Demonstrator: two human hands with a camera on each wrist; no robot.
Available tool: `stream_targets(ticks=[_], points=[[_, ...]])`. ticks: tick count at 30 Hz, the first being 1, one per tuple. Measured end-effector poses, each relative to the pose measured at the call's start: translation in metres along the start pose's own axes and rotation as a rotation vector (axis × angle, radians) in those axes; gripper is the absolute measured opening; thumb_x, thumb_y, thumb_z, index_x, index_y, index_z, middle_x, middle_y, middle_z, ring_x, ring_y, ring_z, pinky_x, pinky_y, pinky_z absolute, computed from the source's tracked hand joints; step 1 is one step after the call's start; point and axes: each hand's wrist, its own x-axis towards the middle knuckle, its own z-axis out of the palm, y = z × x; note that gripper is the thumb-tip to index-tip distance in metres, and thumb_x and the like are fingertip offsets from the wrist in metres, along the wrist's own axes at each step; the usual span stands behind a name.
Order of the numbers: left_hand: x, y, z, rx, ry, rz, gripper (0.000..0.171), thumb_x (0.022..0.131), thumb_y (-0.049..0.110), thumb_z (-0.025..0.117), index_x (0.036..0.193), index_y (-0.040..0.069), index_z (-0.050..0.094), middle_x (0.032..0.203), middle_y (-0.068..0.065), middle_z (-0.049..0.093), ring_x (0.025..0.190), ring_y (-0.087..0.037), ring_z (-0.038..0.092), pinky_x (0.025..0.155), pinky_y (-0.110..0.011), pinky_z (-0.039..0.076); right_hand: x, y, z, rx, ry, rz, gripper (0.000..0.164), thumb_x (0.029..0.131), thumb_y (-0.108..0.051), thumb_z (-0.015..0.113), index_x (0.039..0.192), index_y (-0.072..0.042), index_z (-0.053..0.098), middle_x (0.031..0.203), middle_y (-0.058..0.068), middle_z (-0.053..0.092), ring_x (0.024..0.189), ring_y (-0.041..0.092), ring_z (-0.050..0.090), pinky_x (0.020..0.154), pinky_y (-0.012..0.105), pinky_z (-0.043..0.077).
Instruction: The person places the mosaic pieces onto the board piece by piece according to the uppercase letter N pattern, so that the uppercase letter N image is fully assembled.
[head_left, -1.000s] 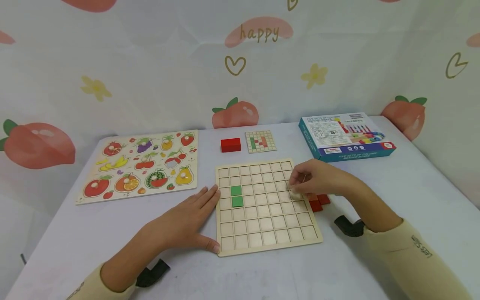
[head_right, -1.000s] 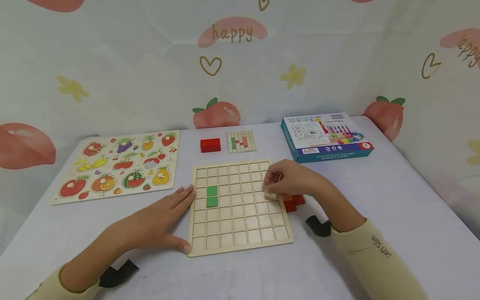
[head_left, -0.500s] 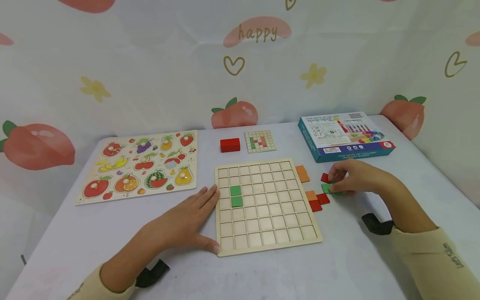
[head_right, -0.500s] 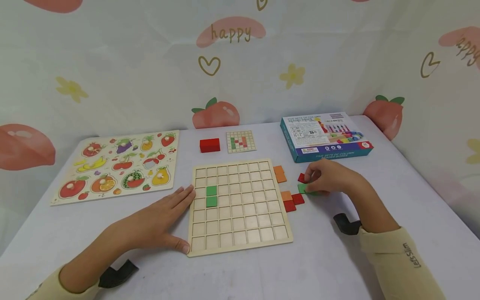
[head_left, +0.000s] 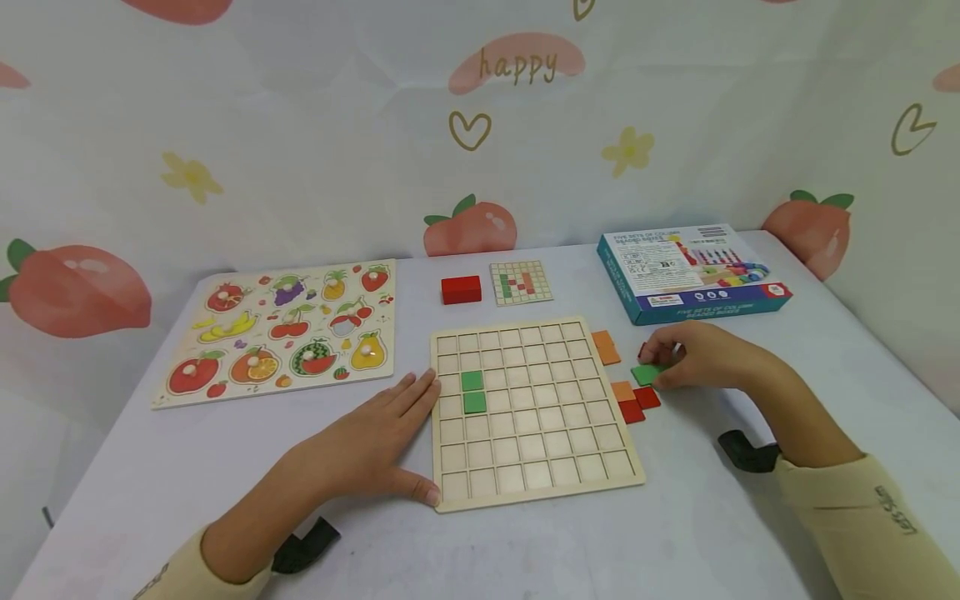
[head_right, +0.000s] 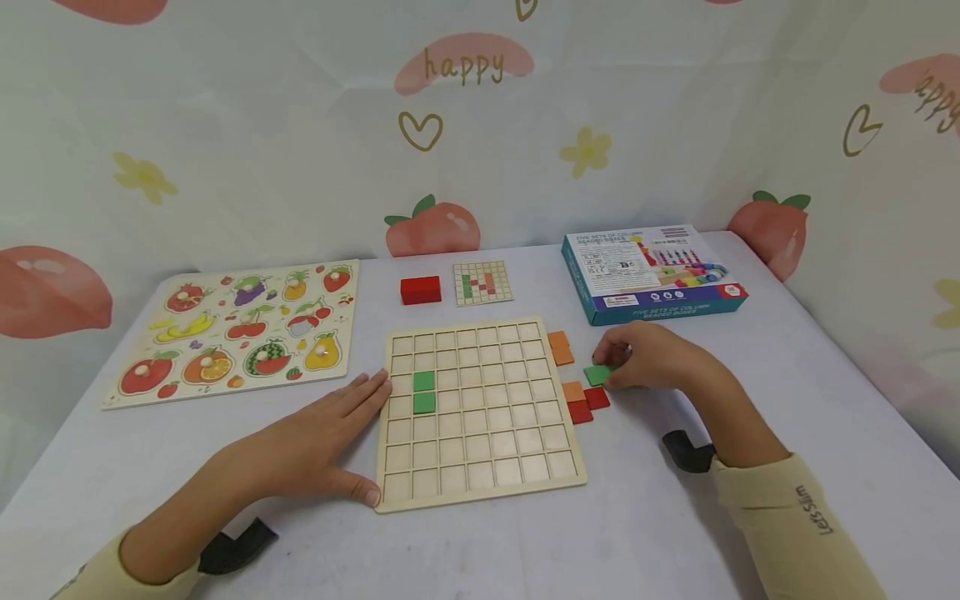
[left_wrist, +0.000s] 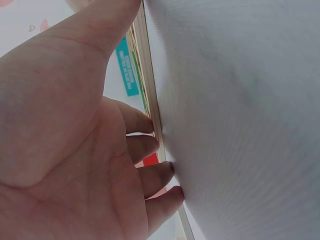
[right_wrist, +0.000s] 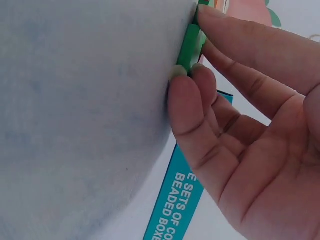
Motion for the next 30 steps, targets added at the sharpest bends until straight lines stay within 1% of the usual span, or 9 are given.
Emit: stream_targets(ticks=[6,15,18,24,30], points=[[0.0002,0.0003,0.0005,0.006,-0.002,-0.006,0.128,0.070,0.084,0.062,0.161,0.007,0.016,0.168,-0.008,0.008,0.152,-0.031,0.008,0.120,-0.050,0.020,-0.0002,-0.0021,0.0016,0.016,0.004,-0.042,0.027,0.081,-0.009,0.083,0.105,-0.006,0.072,0.095,0.002,0.064,0.089,0.023,0.055,0.076,0.034,0.052],[0.0003,0.0007,0.0001,0.003,-0.003,-0.007,0.128,0.070,0.084,0.063,0.161,0.007,0.016,0.168,-0.008,0.007,0.152,-0.031,0.008,0.119,-0.050,0.020,0.0016,0.0003,0.0024,-0.034,0.031,-0.099,0.025,0.080,-0.009,0.085,0.101,-0.008,0.070,0.101,0.002,0.065,0.087,0.022,0.054,0.072,0.033,0.052],[0.0000,0.0006,0.0002,0.006,-0.002,-0.003,0.128,0.071,0.083,0.063,0.161,0.007,0.015,0.168,-0.009,0.007,0.152,-0.031,0.008,0.120,-0.050,0.019,0.0017,0.0001,0.0027,-0.033,0.031,-0.101,0.026,0.079,-0.010,0.085,0.098,-0.009,0.067,0.098,0.003,0.063,0.087,0.022,0.053,0.072,0.033,0.052],[-0.0001,0.0006,0.0000,0.008,-0.002,-0.001,0.127,0.071,0.082,0.064,0.161,0.006,0.015,0.168,-0.009,0.007,0.152,-0.031,0.007,0.120,-0.050,0.019,0.0010,-0.0011,0.0028,-0.005,0.029,-0.071,0.028,0.079,-0.012,0.085,0.093,-0.010,0.061,0.090,0.004,0.059,0.087,0.023,0.055,0.073,0.032,0.053],[-0.0004,0.0003,-0.0005,0.010,-0.003,-0.004,0.127,0.071,0.082,0.064,0.161,0.006,0.015,0.168,-0.010,0.008,0.152,-0.032,0.007,0.119,-0.050,0.019,-0.0004,0.0004,0.0014,0.051,0.019,-0.089,0.022,0.086,-0.018,0.080,0.092,-0.009,0.060,0.086,0.002,0.060,0.085,0.021,0.055,0.069,0.030,0.052]])
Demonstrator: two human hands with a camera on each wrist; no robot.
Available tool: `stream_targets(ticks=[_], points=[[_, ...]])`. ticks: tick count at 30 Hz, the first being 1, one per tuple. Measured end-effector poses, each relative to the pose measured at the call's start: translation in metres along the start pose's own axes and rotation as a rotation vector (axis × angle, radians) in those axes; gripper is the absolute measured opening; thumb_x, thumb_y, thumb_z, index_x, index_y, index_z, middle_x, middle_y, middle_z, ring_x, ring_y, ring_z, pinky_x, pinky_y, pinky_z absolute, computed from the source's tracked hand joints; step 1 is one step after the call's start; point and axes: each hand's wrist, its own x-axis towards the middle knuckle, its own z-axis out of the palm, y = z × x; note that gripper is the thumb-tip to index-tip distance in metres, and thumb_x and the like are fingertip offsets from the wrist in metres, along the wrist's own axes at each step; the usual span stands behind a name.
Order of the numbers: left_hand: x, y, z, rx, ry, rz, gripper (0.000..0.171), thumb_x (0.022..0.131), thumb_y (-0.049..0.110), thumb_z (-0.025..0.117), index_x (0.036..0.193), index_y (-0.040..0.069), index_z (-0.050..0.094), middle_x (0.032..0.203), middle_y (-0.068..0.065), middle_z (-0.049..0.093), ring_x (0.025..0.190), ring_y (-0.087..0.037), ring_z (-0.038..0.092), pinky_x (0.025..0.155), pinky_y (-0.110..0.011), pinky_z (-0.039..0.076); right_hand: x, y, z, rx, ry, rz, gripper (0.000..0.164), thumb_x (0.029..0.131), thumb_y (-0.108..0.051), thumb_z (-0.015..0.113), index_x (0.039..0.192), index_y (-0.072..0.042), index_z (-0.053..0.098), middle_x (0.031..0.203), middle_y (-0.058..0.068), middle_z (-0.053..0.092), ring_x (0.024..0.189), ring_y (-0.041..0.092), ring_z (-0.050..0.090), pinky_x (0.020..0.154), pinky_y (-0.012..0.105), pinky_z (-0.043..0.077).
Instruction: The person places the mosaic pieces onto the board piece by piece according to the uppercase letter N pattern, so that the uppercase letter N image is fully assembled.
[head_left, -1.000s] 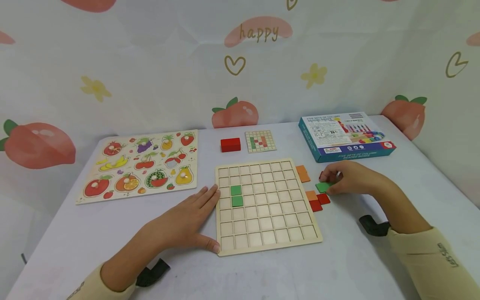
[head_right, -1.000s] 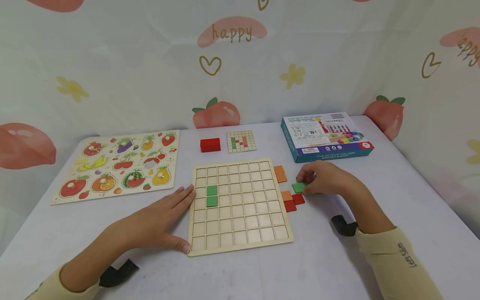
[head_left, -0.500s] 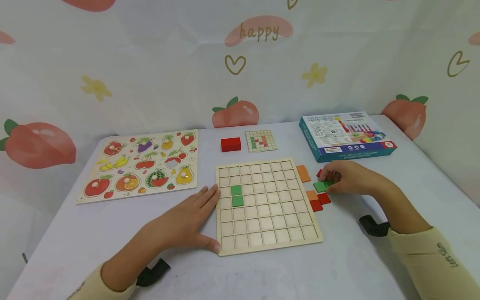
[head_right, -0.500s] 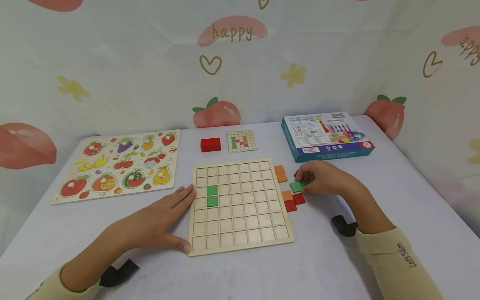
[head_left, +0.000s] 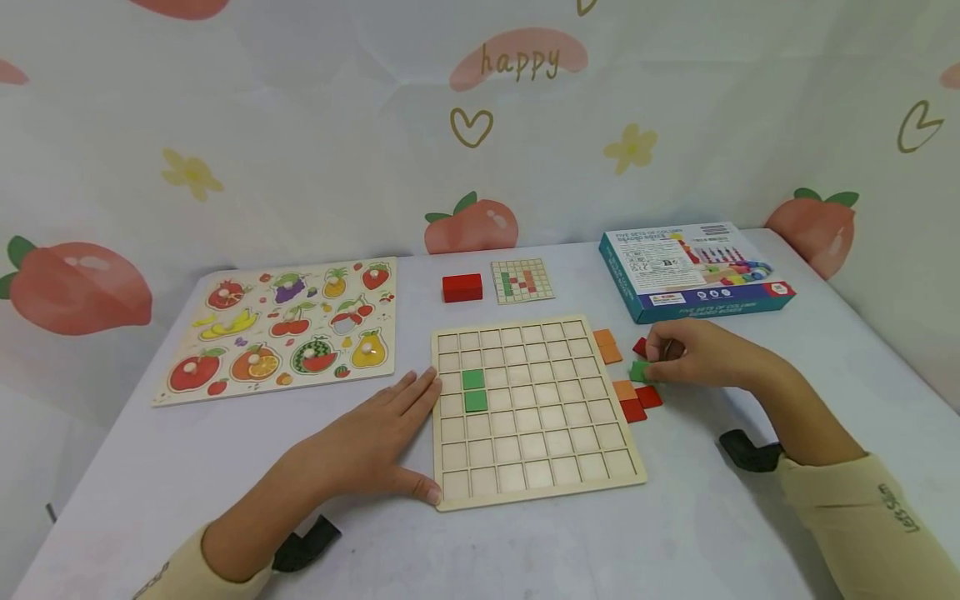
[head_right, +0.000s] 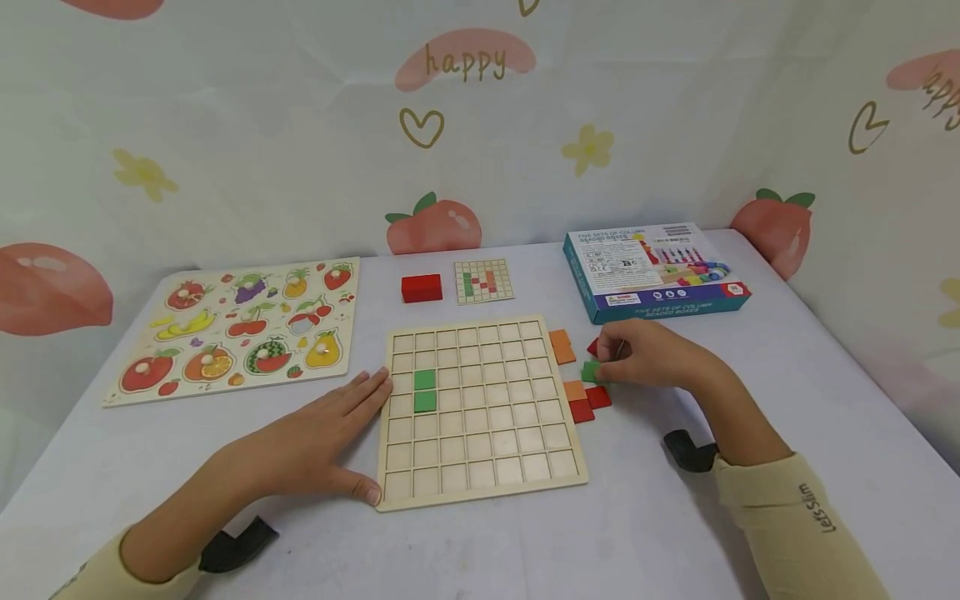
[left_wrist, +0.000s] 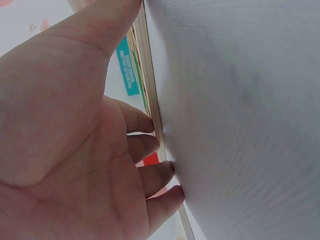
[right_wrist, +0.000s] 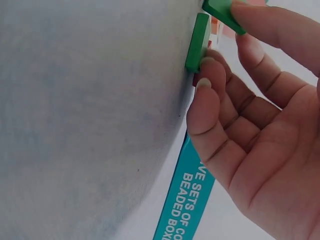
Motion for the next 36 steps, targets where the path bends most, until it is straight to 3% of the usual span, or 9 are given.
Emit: stream_targets(ticks=[10,18,31,36], points=[[0.000,0.000,0.000,0.003,-0.001,-0.001,0.128,0.071,0.083,0.064,0.161,0.006,0.016,0.167,-0.010,0.008,0.152,-0.032,0.008,0.119,-0.050,0.020,0.000,0.003,-0.001,0.079,0.050,-0.041,0.010,0.089,-0.013,0.076,0.092,-0.010,0.068,0.102,0.003,0.071,0.089,0.023,0.061,0.072,0.030,0.055],[0.001,0.000,0.001,-0.009,-0.004,0.001,0.128,0.071,0.083,0.063,0.161,0.007,0.015,0.168,-0.008,0.007,0.152,-0.031,0.007,0.120,-0.050,0.019,-0.005,-0.007,0.000,0.193,0.102,0.000,0.018,0.091,-0.018,0.076,0.105,-0.006,0.073,0.099,0.005,0.073,0.089,0.025,0.065,0.075,0.030,0.056],[0.002,0.000,0.001,-0.008,-0.005,-0.007,0.129,0.069,0.084,0.063,0.161,0.007,0.016,0.168,-0.009,0.008,0.152,-0.031,0.007,0.120,-0.050,0.020,0.001,-0.030,0.013,0.421,0.005,0.015,0.022,0.090,-0.018,0.077,0.103,0.000,0.073,0.096,0.012,0.074,0.085,0.029,0.071,0.078,0.033,0.059],[0.001,0.000,0.000,-0.007,0.003,-0.004,0.129,0.069,0.084,0.063,0.161,0.006,0.017,0.167,-0.009,0.009,0.152,-0.032,0.008,0.119,-0.050,0.020,0.007,-0.042,0.023,0.458,-0.044,0.020,0.020,0.090,-0.017,0.077,0.101,-0.001,0.073,0.095,0.013,0.073,0.083,0.030,0.071,0.078,0.034,0.059]])
